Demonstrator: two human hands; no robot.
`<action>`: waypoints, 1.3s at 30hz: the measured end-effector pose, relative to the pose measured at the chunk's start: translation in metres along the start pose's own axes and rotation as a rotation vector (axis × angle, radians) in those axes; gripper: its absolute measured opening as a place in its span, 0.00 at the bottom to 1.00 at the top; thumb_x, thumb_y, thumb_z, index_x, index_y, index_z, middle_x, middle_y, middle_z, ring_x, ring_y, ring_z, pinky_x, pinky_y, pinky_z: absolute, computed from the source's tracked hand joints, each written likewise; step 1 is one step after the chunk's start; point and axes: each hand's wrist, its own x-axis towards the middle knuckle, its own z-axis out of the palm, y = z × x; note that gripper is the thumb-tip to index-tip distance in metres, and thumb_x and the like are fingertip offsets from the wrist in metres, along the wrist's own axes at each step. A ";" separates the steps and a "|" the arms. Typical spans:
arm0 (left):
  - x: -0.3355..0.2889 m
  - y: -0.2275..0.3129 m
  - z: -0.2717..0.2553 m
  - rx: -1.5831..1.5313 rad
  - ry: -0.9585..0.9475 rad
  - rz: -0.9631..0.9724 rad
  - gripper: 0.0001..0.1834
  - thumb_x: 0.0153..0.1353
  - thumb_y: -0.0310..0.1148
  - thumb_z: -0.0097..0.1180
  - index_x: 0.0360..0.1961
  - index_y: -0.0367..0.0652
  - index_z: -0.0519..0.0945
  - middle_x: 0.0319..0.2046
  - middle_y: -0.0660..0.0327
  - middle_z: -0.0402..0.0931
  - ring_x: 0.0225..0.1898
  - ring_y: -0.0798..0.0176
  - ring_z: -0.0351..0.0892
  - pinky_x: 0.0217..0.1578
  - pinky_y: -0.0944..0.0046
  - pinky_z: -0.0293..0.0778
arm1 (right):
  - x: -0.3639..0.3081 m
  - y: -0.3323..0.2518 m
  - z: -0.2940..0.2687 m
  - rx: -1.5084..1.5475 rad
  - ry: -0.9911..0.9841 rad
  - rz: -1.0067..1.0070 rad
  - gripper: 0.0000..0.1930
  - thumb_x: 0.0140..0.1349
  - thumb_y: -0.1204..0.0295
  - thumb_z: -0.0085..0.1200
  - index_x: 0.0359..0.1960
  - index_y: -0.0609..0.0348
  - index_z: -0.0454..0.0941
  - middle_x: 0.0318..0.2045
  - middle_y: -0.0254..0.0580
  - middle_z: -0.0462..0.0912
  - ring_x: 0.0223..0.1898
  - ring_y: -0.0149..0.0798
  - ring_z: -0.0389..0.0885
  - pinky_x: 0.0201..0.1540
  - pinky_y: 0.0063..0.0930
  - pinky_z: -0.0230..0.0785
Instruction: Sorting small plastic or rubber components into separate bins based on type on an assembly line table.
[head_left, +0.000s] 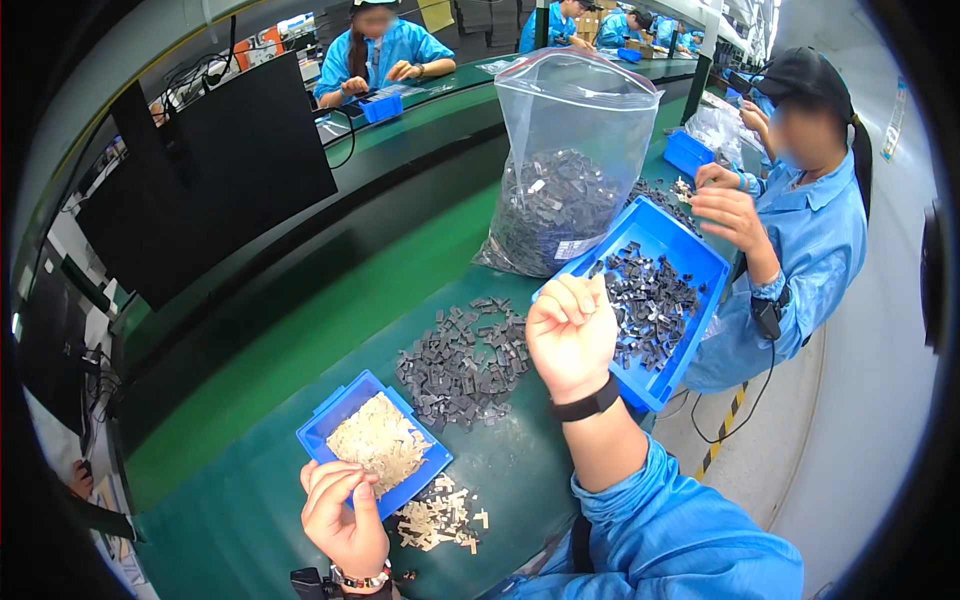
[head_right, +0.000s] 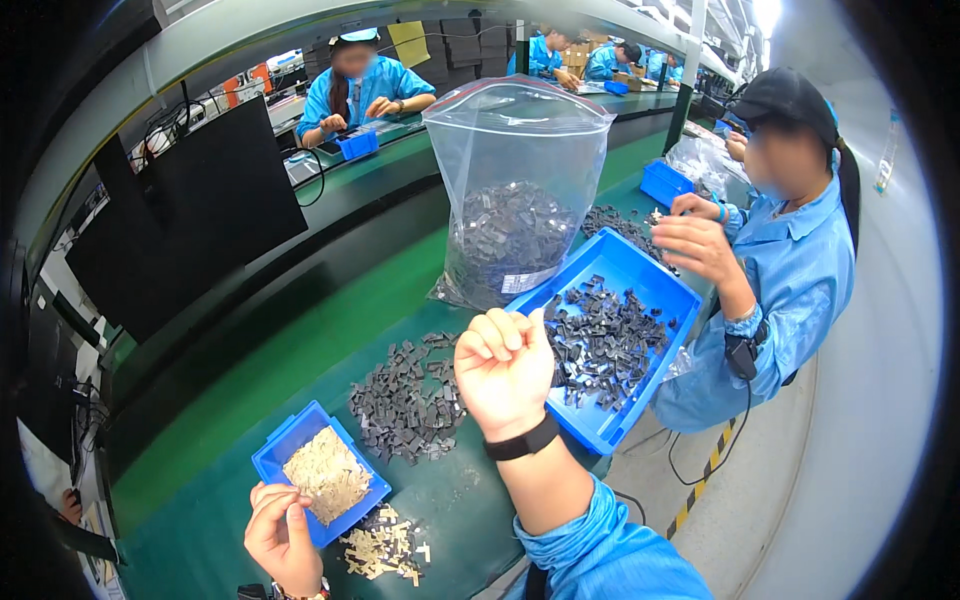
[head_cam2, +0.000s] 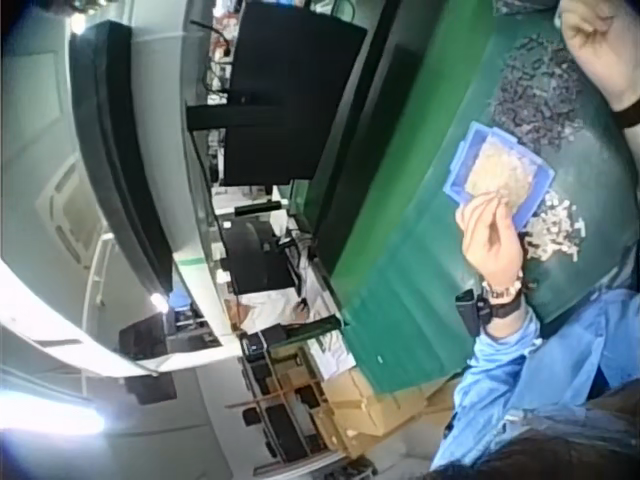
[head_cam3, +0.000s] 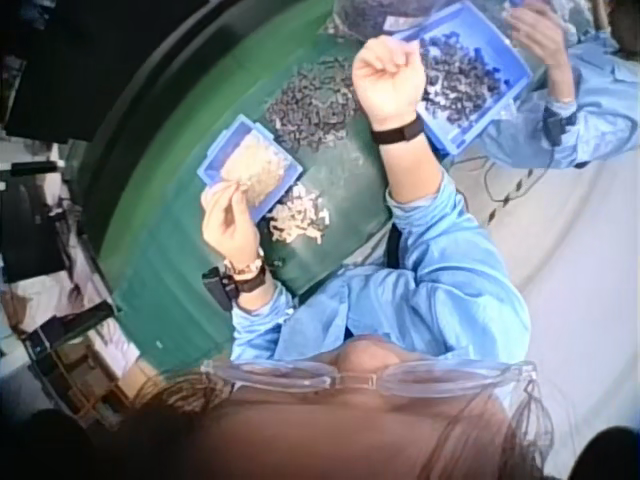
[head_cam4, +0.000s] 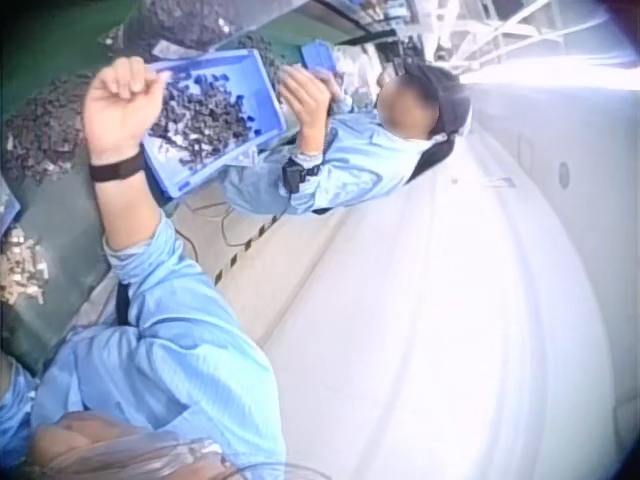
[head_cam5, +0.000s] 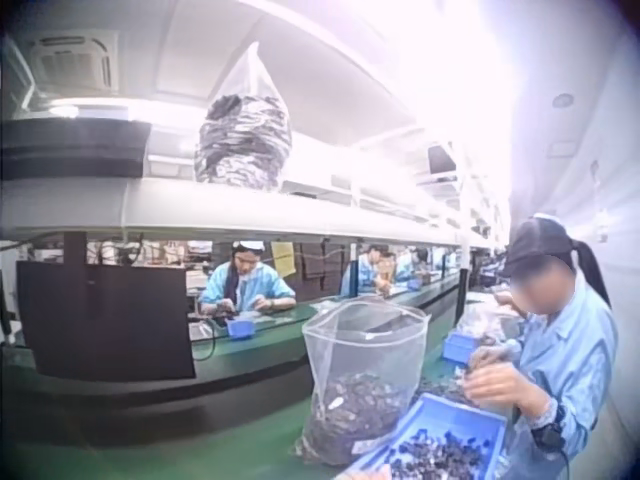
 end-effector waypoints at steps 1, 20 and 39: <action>-0.001 0.000 0.000 0.009 -0.001 -0.005 0.03 0.57 0.25 0.58 0.32 0.38 0.81 0.25 0.61 0.82 0.35 0.58 0.79 0.57 0.50 0.59 | 0.000 -0.002 -0.003 0.006 0.008 0.002 0.28 0.75 0.50 0.29 0.20 0.51 0.65 0.15 0.30 0.59 0.18 0.29 0.57 0.26 0.25 0.55; 0.004 -0.028 -0.010 0.357 0.016 -0.120 0.20 0.44 0.14 0.47 0.38 0.39 0.83 0.50 0.54 0.78 0.60 0.39 0.66 0.58 0.46 0.65 | -0.069 0.069 -0.008 -2.257 -1.339 1.436 0.12 0.50 0.68 0.65 0.33 0.62 0.81 0.27 0.51 0.82 0.34 0.55 0.82 0.35 0.46 0.74; 0.005 -0.027 -0.006 0.316 -0.037 -0.121 0.21 0.45 0.12 0.46 0.38 0.41 0.83 0.50 0.54 0.78 0.61 0.39 0.65 0.61 0.46 0.61 | -0.064 0.069 -0.004 -2.101 -1.267 1.346 0.06 0.56 0.71 0.55 0.29 0.57 0.83 0.23 0.50 0.80 0.29 0.55 0.81 0.32 0.45 0.72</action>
